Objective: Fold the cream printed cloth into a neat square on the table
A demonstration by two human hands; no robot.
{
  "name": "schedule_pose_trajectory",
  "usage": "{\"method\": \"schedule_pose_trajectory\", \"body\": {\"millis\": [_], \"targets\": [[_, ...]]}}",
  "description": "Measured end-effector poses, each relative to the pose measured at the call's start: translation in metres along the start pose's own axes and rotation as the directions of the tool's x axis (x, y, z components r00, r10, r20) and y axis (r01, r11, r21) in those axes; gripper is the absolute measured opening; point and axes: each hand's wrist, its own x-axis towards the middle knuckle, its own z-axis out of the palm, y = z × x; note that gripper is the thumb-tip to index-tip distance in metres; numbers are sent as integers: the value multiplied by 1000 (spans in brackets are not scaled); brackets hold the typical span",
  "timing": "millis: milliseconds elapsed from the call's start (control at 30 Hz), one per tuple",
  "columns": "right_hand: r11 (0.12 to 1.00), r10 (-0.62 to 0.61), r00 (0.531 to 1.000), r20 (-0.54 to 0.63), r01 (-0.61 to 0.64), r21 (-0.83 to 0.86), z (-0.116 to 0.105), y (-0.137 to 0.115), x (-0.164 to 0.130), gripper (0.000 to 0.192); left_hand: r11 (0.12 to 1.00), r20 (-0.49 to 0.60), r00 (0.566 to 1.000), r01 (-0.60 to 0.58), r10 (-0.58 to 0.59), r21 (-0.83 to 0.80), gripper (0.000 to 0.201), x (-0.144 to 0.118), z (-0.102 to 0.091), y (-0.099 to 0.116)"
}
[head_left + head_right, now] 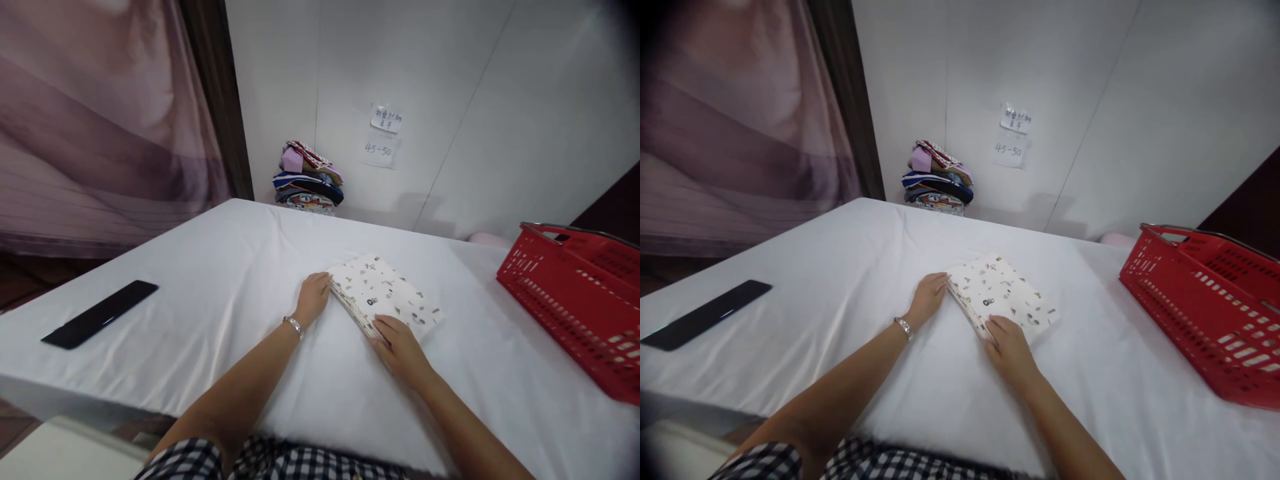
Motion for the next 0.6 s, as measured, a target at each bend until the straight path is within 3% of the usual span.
{"method": "schedule_pose_trajectory", "body": {"millis": [133, 267, 600], "targets": [[994, 92, 995, -28, -94, -59, -1, -15, 5, 23, 993, 76, 991, -114, 111, 30, 28, 1, 6, 9], [982, 167, 986, 4, -166, -89, 1, -25, 11, 19, 988, 159, 976, -154, 147, 33, 31, 6, 9, 6], [944, 315, 948, 36, -317, 88, 5, -19, 17, 25, 968, 283, 939, -230, 193, 100, 39, 13, 2, -1]]}}
